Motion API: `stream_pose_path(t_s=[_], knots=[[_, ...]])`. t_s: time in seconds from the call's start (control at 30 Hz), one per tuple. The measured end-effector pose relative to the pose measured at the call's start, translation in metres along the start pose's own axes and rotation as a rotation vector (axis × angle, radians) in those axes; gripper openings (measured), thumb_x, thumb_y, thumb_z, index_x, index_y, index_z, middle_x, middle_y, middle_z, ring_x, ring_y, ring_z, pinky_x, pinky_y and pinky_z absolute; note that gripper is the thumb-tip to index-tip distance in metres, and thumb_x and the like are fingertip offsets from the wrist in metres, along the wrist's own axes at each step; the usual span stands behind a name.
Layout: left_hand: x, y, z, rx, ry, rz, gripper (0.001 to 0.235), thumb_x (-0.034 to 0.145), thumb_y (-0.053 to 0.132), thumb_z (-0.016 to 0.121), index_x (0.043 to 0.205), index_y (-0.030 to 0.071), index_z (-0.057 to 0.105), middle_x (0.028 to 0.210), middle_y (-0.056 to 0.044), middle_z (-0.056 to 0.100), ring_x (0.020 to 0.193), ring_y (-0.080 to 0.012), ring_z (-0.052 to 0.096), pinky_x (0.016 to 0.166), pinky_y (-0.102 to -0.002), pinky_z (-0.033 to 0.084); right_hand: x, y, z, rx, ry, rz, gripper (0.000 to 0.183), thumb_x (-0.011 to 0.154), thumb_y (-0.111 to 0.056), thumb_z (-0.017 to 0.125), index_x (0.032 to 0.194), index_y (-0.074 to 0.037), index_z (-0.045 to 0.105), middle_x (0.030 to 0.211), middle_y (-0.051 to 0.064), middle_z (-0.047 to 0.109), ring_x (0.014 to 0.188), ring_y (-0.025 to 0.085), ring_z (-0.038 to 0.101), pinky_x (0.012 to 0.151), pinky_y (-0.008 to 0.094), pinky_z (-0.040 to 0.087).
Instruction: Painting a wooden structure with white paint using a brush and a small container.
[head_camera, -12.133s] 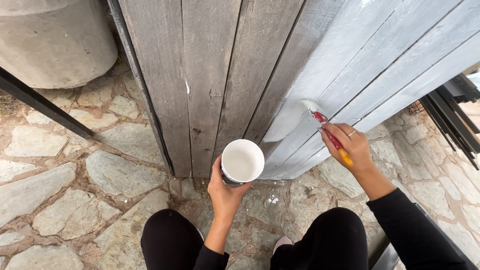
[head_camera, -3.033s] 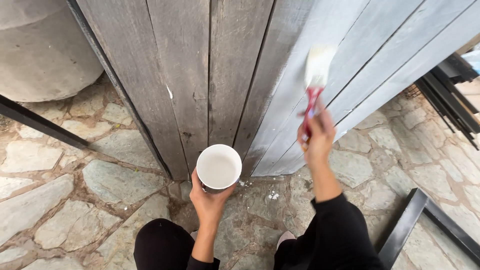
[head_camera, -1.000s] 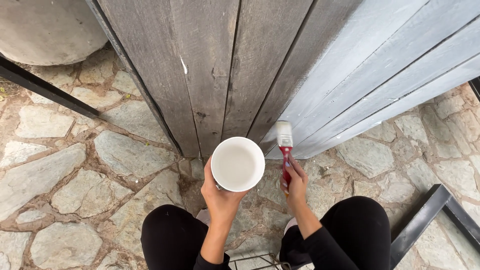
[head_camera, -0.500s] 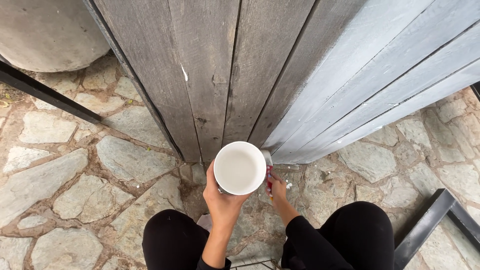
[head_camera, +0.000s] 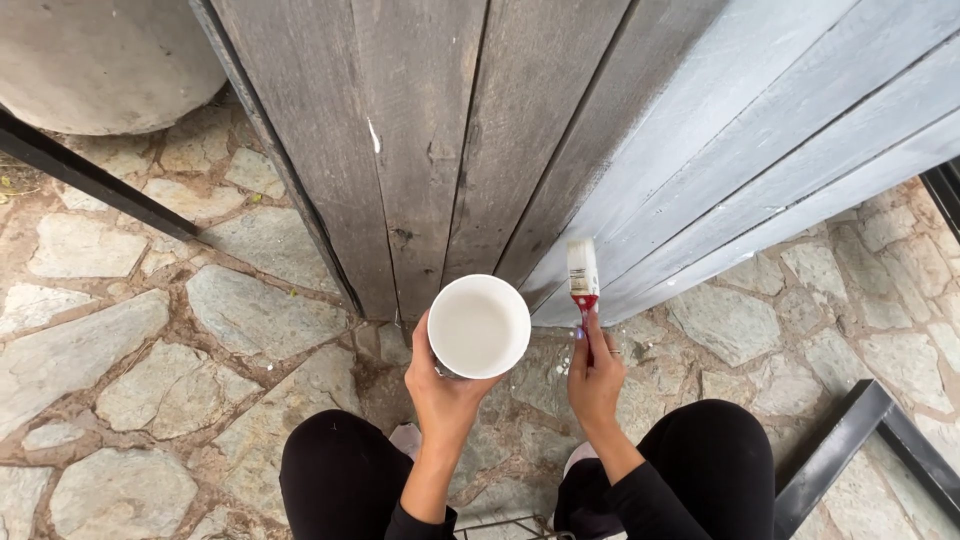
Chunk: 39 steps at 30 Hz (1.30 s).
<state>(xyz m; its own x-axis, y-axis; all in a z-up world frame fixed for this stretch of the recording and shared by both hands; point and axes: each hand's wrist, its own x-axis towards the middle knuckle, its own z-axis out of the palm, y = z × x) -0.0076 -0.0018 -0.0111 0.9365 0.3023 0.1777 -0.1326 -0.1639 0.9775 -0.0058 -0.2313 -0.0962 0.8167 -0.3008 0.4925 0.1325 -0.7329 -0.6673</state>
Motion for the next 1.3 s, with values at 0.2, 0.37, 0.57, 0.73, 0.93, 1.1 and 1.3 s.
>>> stream_pose_path(t_s=[0.2,0.37,0.57,0.73,0.93,1.1,1.3], knots=[[0.000,0.015,-0.002,-0.125,0.033,0.029,0.101,0.054,0.012,0.102,0.142,0.006,0.054,0.125,-0.029,0.068,0.118,-0.0590,0.060,0.093,-0.071,0.048,-0.018,0.061,0.075,-0.196,0.183,-0.144,0.043,0.097,-0.004,0.060,0.140,-0.008,0.065,0.104,0.012,0.069,0.088,0.032,0.072,0.067,0.041,0.059],[0.003,0.007,-0.002,-0.133,0.040,0.032,0.102,0.052,0.013,0.103,0.141,0.008,0.055,0.126,-0.026,0.069,0.118,-0.0559,0.062,0.092,-0.068,0.050,-0.053,0.079,0.105,-0.398,-0.229,0.136,0.055,0.098,-0.009,0.050,0.153,-0.012,0.046,0.106,0.015,0.063,0.083,0.041,0.072,0.060,0.052,0.060],[0.000,0.001,-0.001,-0.138,0.048,0.021,0.102,0.051,0.013,0.103,0.141,0.010,0.055,0.127,-0.022,0.070,0.119,-0.0522,0.064,0.093,-0.065,0.050,-0.074,0.157,0.145,-0.545,-0.555,0.315,0.034,0.098,-0.021,0.054,0.129,-0.015,0.067,0.104,0.015,0.070,0.090,0.035,0.075,0.067,0.042,0.060],[0.002,0.005,-0.002,-0.149,0.040,0.046,0.099,0.053,0.012,0.102,0.141,0.009,0.056,0.126,-0.024,0.070,0.118,-0.0543,0.063,0.091,-0.066,0.051,-0.017,0.067,0.081,-0.532,-0.464,0.339,0.048,0.098,-0.021,0.053,0.145,-0.026,0.057,0.115,0.019,0.071,0.103,0.042,0.072,0.082,0.055,0.058],[-0.001,0.014,-0.001,-0.162,0.029,0.063,0.097,0.054,0.011,0.101,0.140,0.007,0.056,0.126,-0.026,0.069,0.118,-0.0563,0.062,0.091,-0.069,0.050,-0.010,0.013,0.017,-0.349,0.036,-0.021,0.045,0.094,-0.006,0.058,0.138,-0.013,0.067,0.101,0.017,0.070,0.085,0.040,0.071,0.067,0.047,0.057],[0.002,0.020,-0.002,-0.162,0.039,0.088,0.099,0.054,0.011,0.101,0.141,0.006,0.055,0.125,-0.027,0.068,0.117,-0.0578,0.061,0.092,-0.070,0.049,-0.008,0.034,0.051,-0.303,0.149,-0.098,0.049,0.094,-0.004,0.059,0.142,-0.012,0.063,0.107,0.016,0.067,0.084,0.040,0.071,0.060,0.049,0.056],[0.002,0.014,-0.002,-0.146,0.039,0.076,0.100,0.053,0.010,0.102,0.141,0.005,0.054,0.126,-0.028,0.067,0.117,-0.0586,0.060,0.092,-0.070,0.049,-0.057,0.089,0.102,-0.550,-0.375,0.046,0.059,0.095,-0.008,0.053,0.153,-0.012,0.046,0.109,0.017,0.067,0.085,0.038,0.075,0.063,0.048,0.061]])
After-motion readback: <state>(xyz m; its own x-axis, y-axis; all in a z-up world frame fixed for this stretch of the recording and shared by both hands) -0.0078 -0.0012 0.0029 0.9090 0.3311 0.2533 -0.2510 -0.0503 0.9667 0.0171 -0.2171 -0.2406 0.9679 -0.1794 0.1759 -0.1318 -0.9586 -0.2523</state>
